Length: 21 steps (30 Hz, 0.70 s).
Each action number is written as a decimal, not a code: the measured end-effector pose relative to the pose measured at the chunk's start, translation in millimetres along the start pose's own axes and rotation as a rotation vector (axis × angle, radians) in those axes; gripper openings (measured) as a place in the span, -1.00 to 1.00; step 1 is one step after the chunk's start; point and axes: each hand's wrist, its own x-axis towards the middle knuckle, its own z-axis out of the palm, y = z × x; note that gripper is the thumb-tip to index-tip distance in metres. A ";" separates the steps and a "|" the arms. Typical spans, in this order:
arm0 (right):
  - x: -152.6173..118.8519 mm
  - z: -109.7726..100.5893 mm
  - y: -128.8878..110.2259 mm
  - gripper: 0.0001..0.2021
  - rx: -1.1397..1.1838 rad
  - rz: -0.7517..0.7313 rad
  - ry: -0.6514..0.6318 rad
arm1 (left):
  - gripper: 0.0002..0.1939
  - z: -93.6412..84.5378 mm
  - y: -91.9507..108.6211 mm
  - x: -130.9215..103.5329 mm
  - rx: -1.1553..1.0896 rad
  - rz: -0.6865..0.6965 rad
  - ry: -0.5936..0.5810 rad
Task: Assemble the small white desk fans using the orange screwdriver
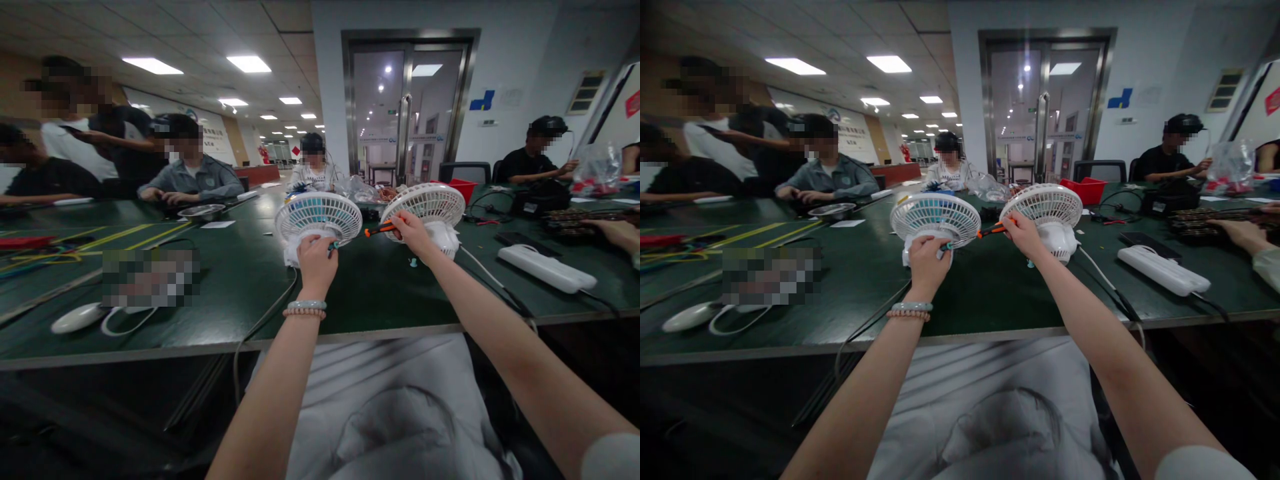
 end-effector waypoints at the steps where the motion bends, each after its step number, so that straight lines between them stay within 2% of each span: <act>1: -0.1 0.2 -1.3 -0.74 -0.012 -0.008 0.023 | -0.76 -0.3 0.0 0.1 0.001 0.000 -0.002; 5: -1.0 2.2 -5.6 -0.77 -0.023 -0.032 0.049 | -0.76 -1.5 0.5 0.5 -0.003 0.005 -0.004; 13: 2.6 6.7 2.7 -0.80 0.262 0.047 -0.024 | -0.77 -1.3 1.3 0.2 0.011 -0.005 -0.003; 18: 1.4 8.1 -0.5 -0.87 0.294 0.068 -0.041 | -0.77 -1.7 0.8 0.9 0.004 -0.017 -0.013; 21: -1.1 8.3 -4.3 -0.78 0.311 0.076 -0.051 | -0.78 -1.9 0.9 0.9 0.001 -0.021 -0.021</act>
